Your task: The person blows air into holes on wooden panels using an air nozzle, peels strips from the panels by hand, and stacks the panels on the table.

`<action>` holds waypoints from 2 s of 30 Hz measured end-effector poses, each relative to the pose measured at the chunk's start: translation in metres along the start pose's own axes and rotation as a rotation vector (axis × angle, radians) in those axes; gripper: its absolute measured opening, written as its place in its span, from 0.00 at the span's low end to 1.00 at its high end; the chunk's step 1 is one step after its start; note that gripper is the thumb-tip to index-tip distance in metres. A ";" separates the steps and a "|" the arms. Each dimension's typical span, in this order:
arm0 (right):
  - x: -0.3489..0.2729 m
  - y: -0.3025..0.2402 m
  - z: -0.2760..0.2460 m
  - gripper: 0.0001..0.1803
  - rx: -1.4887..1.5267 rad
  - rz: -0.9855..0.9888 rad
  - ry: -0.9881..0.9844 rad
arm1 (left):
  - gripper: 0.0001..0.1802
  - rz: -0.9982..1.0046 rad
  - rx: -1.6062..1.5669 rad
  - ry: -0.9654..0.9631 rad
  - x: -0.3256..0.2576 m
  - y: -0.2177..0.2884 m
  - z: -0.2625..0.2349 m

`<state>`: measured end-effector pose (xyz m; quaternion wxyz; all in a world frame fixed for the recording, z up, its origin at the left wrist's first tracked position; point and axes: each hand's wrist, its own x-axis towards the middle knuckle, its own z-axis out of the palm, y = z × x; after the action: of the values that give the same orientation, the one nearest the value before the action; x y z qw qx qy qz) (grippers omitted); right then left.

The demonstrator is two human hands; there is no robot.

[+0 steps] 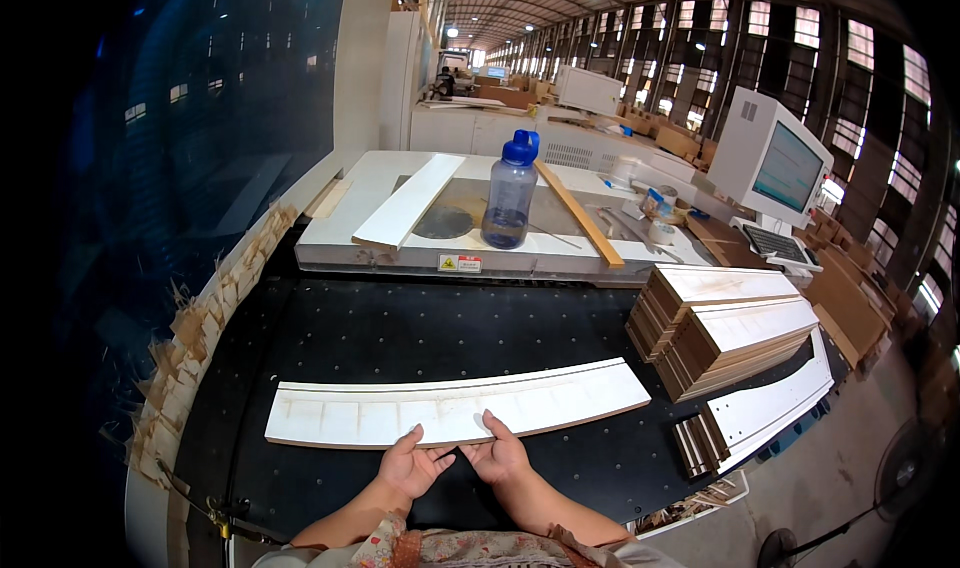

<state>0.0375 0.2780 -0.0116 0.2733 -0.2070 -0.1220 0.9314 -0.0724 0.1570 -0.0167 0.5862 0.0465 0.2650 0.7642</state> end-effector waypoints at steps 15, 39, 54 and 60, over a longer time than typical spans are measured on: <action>0.003 -0.002 -0.002 0.21 -0.026 0.024 0.012 | 0.19 -0.005 0.003 0.013 0.002 0.000 -0.004; -0.006 -0.006 0.015 0.21 0.051 -0.120 0.027 | 0.22 0.069 0.162 -0.238 -0.007 -0.003 0.001; -0.004 -0.006 0.014 0.20 -0.108 -0.095 0.097 | 0.24 0.046 -0.050 -0.047 -0.002 -0.001 -0.002; -0.004 -0.007 0.013 0.20 -0.076 -0.074 0.137 | 0.23 0.050 -0.029 -0.045 -0.005 -0.001 0.003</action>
<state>0.0379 0.2799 0.0032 0.3074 -0.2756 -0.1459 0.8990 -0.0687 0.1535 -0.0133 0.5735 0.0618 0.2393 0.7810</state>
